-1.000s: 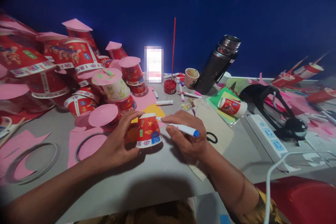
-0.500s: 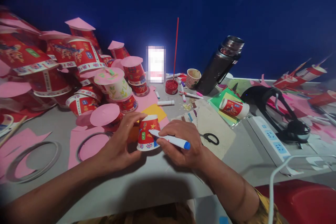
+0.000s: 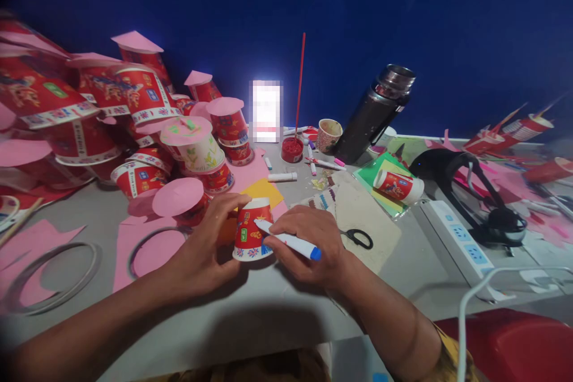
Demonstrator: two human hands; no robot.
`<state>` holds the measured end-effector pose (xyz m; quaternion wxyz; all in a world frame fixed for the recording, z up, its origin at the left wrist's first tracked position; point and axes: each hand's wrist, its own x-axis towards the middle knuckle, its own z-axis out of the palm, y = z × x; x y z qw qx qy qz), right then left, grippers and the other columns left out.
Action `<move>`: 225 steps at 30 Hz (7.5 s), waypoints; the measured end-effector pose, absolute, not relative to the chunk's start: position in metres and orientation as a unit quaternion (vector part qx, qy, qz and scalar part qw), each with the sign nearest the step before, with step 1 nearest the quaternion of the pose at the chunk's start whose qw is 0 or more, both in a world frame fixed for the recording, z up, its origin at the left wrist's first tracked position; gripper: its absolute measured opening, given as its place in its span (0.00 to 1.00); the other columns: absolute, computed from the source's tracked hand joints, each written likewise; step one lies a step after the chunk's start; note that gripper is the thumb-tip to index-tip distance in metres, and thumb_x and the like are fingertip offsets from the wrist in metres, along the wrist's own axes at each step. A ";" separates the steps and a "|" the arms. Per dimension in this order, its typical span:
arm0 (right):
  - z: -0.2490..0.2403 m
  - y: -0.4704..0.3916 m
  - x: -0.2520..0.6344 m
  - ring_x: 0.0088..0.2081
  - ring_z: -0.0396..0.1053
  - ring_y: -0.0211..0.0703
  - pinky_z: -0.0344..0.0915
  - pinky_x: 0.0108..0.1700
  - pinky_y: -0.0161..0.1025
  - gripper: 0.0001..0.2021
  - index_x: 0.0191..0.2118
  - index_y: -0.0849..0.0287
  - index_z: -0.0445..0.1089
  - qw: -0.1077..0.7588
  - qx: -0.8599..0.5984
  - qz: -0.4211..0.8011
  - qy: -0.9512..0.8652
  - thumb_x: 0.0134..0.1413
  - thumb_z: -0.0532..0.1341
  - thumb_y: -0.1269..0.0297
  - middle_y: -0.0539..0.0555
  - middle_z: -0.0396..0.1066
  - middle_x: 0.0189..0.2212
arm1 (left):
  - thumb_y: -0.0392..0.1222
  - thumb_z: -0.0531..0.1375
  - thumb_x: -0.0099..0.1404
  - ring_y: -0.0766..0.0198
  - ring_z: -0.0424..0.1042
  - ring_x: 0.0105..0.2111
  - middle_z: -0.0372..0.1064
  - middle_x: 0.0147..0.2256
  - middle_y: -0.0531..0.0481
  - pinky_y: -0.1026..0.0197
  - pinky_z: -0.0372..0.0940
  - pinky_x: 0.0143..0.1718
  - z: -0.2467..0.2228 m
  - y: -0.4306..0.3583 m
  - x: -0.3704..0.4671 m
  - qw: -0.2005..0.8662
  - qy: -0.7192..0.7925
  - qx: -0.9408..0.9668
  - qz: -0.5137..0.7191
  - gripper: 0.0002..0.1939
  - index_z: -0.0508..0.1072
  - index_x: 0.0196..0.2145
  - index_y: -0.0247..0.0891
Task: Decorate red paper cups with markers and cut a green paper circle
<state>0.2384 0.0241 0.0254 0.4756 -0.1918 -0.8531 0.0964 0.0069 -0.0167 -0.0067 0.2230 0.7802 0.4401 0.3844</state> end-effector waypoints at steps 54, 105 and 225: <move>0.030 0.025 0.239 0.23 0.75 0.41 0.69 0.27 0.36 0.06 0.34 0.55 0.72 0.521 -0.267 0.070 -0.808 0.60 0.62 0.74 0.50 0.77 0.24 | 0.32 0.63 0.57 0.42 0.69 0.66 0.65 0.65 0.36 0.38 0.68 0.67 -0.010 -0.018 0.008 0.294 0.485 0.740 0.361 0.40 0.57 0.66 0.42; 0.029 0.026 0.239 0.26 0.78 0.41 0.74 0.31 0.38 0.05 0.36 0.55 0.73 0.506 -0.226 0.078 -0.829 0.62 0.62 0.73 0.50 0.80 0.25 | 0.31 0.62 0.60 0.45 0.65 0.69 0.61 0.68 0.38 0.41 0.66 0.69 -0.017 -0.019 0.006 0.273 0.467 0.765 0.350 0.42 0.54 0.69 0.44; 0.026 0.030 0.243 0.24 0.74 0.40 0.69 0.28 0.36 0.07 0.33 0.55 0.71 0.522 -0.272 0.125 -0.798 0.62 0.62 0.71 0.49 0.77 0.24 | 0.29 0.65 0.52 0.40 0.67 0.69 0.66 0.68 0.39 0.40 0.62 0.71 -0.023 -0.016 0.002 0.414 0.468 0.673 0.395 0.46 0.63 0.68 0.44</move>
